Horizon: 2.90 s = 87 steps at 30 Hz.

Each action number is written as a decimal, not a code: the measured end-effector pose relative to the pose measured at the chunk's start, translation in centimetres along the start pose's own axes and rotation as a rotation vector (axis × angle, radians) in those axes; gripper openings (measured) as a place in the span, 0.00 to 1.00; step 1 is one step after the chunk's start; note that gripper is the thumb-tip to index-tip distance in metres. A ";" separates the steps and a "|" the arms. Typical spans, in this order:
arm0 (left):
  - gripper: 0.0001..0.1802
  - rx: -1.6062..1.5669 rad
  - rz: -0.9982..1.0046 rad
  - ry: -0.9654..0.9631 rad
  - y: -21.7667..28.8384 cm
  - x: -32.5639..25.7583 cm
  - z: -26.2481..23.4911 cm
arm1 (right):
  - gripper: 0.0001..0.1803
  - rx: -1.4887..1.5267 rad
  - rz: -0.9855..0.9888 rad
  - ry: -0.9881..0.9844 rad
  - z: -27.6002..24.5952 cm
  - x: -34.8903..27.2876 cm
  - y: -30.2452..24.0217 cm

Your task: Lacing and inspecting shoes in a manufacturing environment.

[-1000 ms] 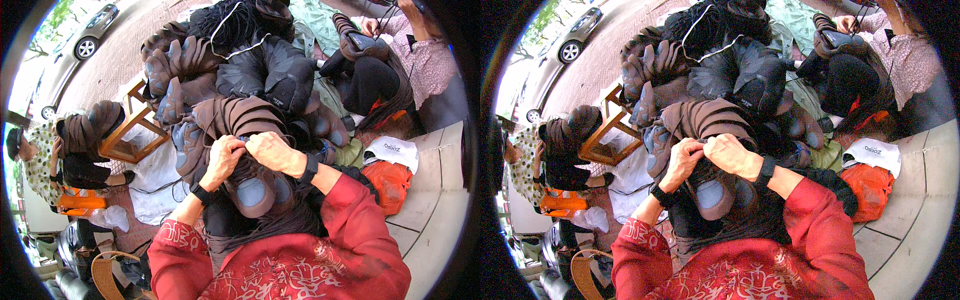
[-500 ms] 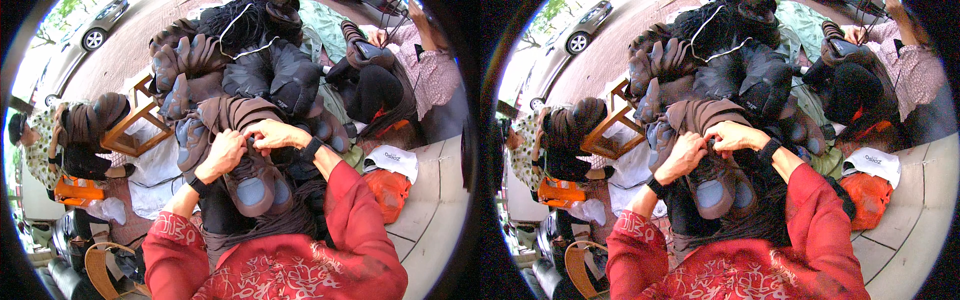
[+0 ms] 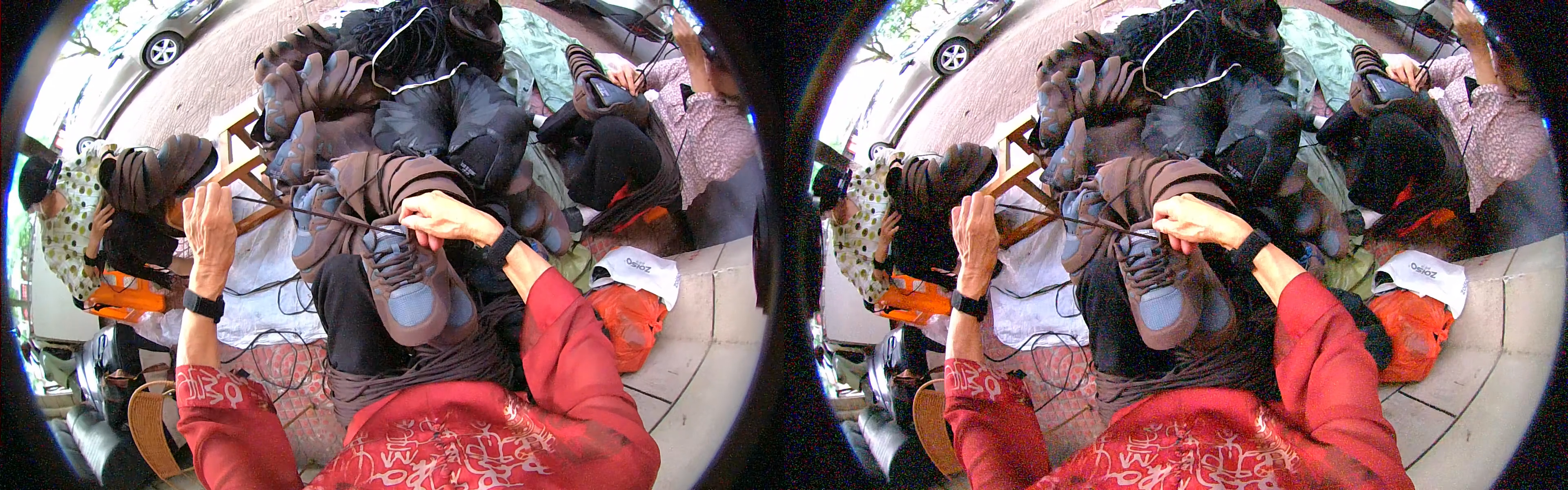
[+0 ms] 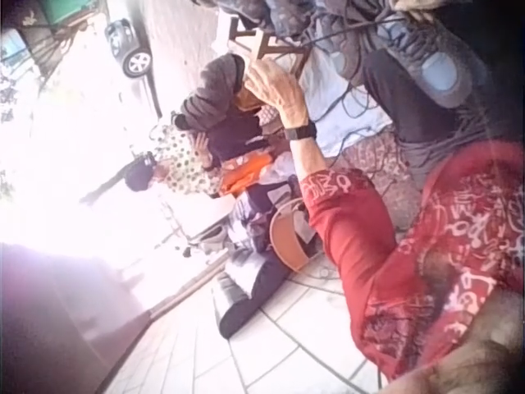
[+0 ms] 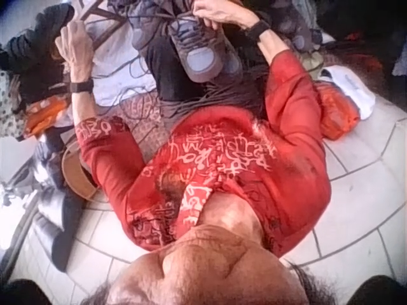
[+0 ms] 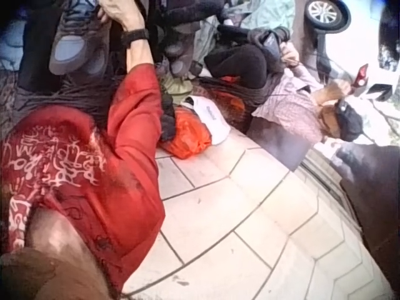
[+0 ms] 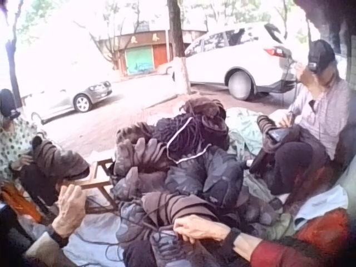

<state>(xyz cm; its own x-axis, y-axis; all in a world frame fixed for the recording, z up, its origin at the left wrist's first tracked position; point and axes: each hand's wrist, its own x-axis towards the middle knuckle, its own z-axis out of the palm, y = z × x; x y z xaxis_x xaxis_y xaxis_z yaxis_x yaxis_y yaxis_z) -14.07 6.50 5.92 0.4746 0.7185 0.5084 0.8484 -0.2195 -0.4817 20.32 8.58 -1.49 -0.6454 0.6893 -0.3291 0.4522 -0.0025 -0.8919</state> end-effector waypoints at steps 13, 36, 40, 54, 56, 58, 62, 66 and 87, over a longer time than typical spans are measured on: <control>0.20 -1.039 -0.155 0.078 13.8 -0.9 -0.2 | 0.11 0.408 -0.186 0.161 1.0 1.2 1.0; 0.10 -1.292 -0.561 -0.569 16.7 -2.2 0.1 | 0.18 -0.205 0.030 0.274 3.5 4.7 -1.3; 0.08 -1.760 -1.047 -0.808 16.2 -1.6 -0.2 | 0.17 -0.251 0.047 0.169 3.9 5.0 -1.0; 0.04 -2.531 -2.134 -0.630 18.0 -4.5 2.1 | 0.11 0.161 -0.033 0.094 3.2 4.6 0.6; 0.05 -2.618 -2.082 -0.619 17.9 -4.8 1.7 | 0.11 0.181 -0.053 0.080 3.2 4.5 0.2; 0.06 -2.551 -2.164 -0.576 18.5 -4.3 0.7 | 0.11 0.292 -0.058 0.057 3.1 4.3 0.5; 0.09 -1.896 -1.640 -0.643 17.5 -4.2 -0.5 | 0.12 0.345 -0.011 0.091 2.6 4.2 1.0; 0.12 -1.857 -1.051 -0.210 17.1 -4.2 1.5 | 0.13 0.349 -0.042 0.094 3.2 4.4 0.6; 0.10 -2.201 -0.898 -0.206 15.2 2.8 0.1 | 0.15 0.132 -0.234 0.267 -2.7 3.2 -7.8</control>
<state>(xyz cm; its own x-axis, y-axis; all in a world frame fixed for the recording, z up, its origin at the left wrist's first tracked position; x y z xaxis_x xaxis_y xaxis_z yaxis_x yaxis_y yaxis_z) 0.16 5.28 -0.02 0.0955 0.9948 -0.0346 -0.2834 0.0605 0.9571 16.43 12.75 5.29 -0.5306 0.8469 -0.0353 0.2171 0.0956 -0.9714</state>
